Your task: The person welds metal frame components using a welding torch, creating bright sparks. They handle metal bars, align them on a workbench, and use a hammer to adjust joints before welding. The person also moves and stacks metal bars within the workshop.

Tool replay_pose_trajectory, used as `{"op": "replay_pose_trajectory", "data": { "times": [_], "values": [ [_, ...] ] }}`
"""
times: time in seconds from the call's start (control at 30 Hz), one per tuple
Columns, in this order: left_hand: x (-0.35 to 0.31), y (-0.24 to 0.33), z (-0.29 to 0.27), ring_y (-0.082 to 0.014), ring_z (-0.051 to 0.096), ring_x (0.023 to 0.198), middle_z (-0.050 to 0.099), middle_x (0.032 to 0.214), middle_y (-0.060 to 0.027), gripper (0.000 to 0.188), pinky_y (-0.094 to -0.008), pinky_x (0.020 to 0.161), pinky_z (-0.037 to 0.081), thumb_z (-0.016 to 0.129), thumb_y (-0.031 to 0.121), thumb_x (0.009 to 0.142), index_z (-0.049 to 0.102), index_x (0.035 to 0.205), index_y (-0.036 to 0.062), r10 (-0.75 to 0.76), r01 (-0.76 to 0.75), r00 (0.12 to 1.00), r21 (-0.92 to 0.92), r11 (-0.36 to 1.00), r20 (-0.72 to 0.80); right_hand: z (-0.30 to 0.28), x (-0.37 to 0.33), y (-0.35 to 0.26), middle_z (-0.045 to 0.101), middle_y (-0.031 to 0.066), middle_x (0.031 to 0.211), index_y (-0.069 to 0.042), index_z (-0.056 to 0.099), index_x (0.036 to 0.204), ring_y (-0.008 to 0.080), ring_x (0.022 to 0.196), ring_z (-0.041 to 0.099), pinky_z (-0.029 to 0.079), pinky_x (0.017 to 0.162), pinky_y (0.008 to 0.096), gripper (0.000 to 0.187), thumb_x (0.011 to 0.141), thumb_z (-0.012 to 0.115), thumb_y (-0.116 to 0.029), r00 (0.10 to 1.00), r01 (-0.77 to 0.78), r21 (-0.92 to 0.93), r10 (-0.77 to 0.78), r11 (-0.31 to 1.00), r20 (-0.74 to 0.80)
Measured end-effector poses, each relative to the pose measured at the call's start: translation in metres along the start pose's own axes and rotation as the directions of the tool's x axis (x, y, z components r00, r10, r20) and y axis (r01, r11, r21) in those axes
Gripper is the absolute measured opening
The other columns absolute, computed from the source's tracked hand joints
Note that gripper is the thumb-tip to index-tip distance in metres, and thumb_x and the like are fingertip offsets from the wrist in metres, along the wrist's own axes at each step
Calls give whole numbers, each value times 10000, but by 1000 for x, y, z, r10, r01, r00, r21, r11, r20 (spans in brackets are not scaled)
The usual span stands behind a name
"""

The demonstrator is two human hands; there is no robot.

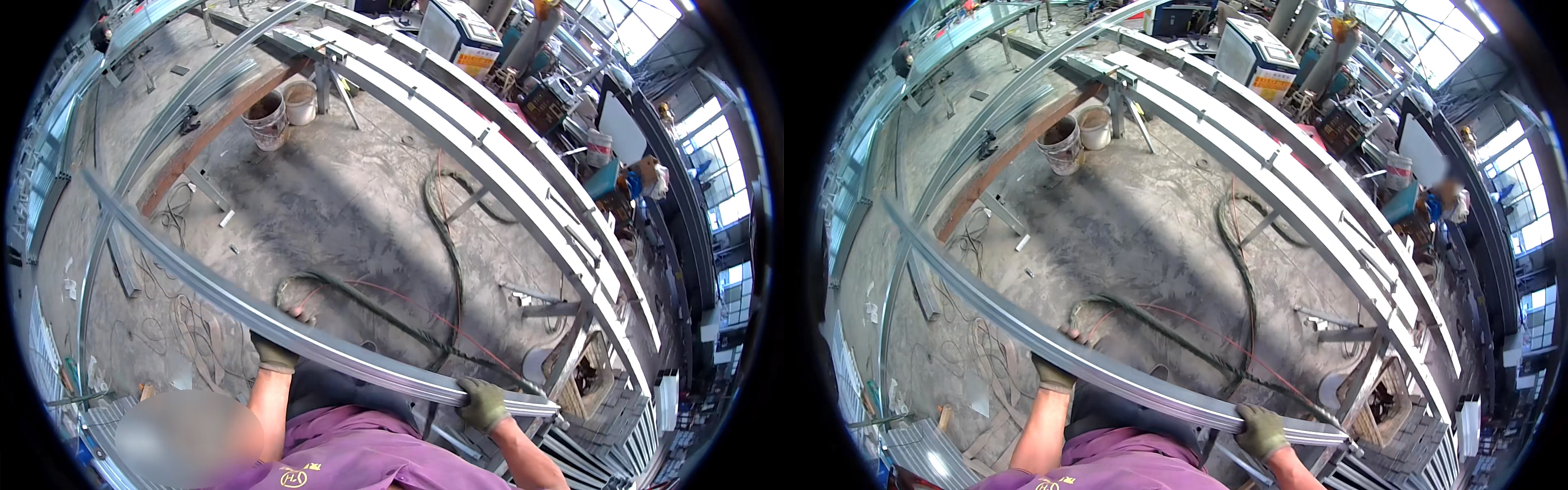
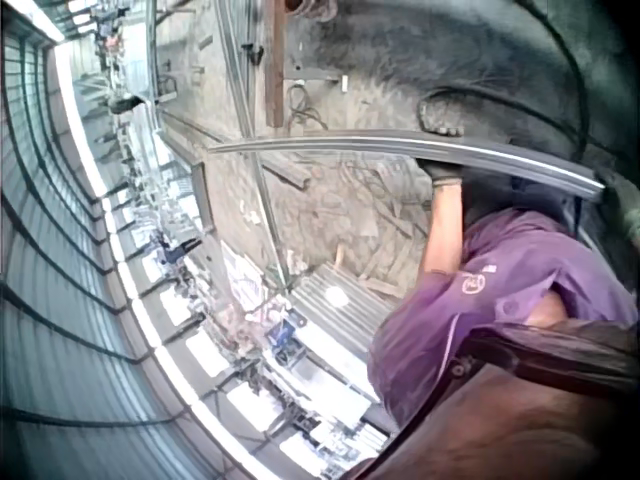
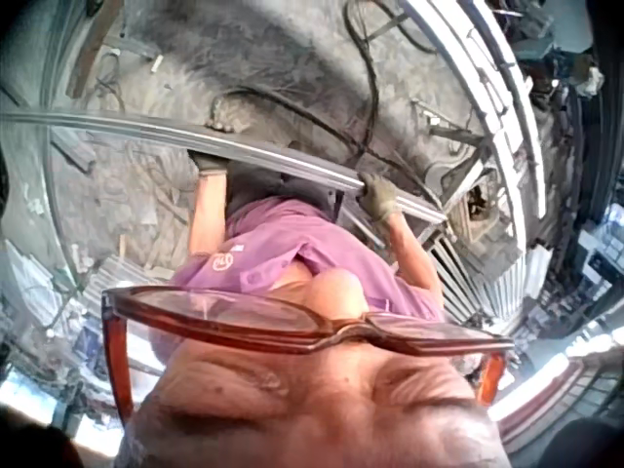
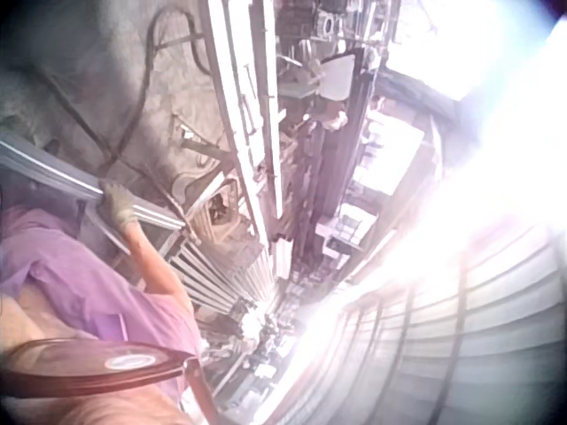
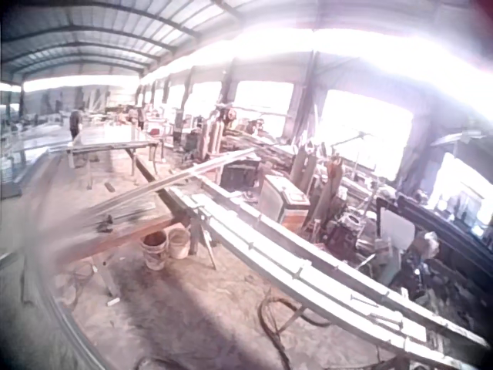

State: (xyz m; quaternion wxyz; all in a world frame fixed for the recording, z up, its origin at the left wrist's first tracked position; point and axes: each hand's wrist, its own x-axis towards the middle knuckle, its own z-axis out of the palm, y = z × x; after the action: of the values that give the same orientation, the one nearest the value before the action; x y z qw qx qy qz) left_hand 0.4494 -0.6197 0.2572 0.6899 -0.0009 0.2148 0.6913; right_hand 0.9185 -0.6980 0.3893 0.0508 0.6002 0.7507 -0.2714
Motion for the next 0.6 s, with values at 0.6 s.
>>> {"op": "replay_pose_trajectory", "data": {
  "times": [0.6],
  "values": [
    [463, -88, 180, -435, 729, 931, 748, 982, -214, 872, -583, 897, 602, 450, 880, 935, 718, 1016, 54, -355, 325, 923, -198, 925, -146, -115, 152, 125, 699, 279, 1304, -114, 657, 1431, 344, 1135, 739, 593, 974, 552, 627, 952, 730, -512, 960, -226, -119, 200, 967, -194]
  ]
}}
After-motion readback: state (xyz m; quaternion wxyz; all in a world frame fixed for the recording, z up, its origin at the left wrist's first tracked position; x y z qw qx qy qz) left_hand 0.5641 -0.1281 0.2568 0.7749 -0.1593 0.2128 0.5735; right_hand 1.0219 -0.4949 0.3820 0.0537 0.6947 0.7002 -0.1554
